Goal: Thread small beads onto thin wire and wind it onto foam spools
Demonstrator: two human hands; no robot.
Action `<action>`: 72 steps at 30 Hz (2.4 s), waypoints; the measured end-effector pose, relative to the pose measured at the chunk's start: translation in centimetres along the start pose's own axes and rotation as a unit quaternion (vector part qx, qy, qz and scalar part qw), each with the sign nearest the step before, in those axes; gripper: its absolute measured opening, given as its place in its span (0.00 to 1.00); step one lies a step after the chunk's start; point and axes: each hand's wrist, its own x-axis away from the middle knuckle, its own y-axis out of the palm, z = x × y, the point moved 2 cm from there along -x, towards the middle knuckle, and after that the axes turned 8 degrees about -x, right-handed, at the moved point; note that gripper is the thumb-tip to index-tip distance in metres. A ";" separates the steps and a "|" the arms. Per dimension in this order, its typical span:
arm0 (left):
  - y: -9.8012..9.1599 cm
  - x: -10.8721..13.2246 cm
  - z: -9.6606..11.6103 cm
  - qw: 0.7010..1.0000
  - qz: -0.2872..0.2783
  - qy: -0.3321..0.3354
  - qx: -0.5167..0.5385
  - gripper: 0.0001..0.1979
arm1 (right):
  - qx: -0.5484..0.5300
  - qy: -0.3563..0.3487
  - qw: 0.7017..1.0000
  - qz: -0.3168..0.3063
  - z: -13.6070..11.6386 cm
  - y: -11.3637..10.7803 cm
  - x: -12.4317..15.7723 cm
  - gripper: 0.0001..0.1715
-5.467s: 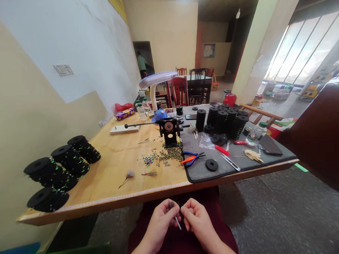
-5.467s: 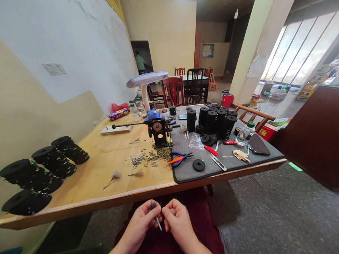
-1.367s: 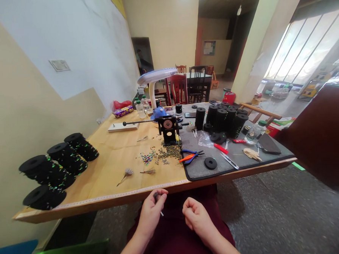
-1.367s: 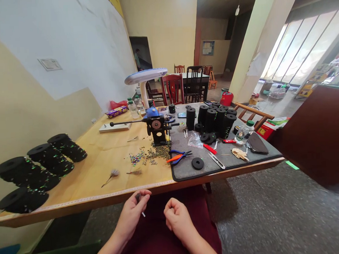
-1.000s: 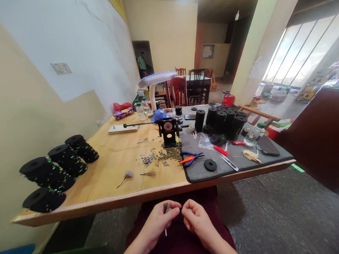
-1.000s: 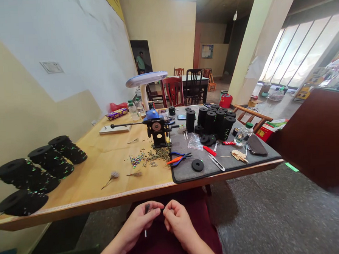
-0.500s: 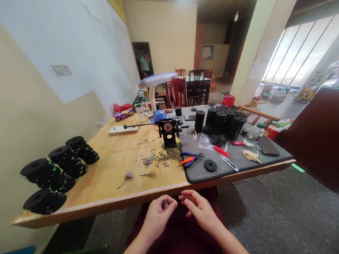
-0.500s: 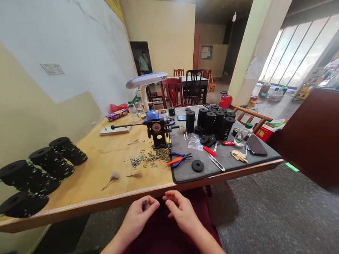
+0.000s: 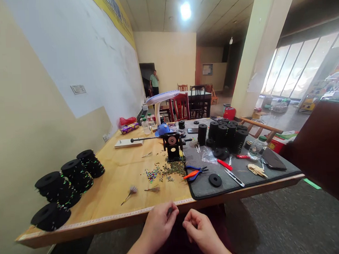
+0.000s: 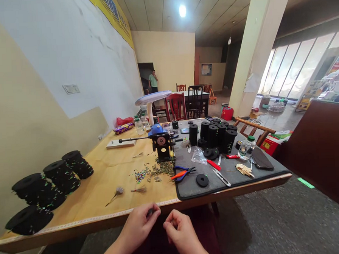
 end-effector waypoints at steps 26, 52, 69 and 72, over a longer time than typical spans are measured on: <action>0.3 -14.0 -2.7 0.966 -0.049 0.016 -0.252 0.04 | -0.194 0.083 0.976 0.045 3.0 -1.2 0.3 0.40; 1.2 -4.4 -2.9 0.994 0.044 0.028 -0.093 0.09 | -0.203 0.084 0.974 0.055 2.5 -0.6 0.9 0.34; 5.7 3.1 -1.1 0.731 -0.060 -0.294 0.613 0.20 | -0.148 0.065 0.986 -0.025 1.1 1.5 2.6 0.32; 6.5 3.5 -1.4 0.678 -0.055 -0.318 0.660 0.17 | -0.147 0.068 0.987 -0.024 1.1 1.7 2.5 0.31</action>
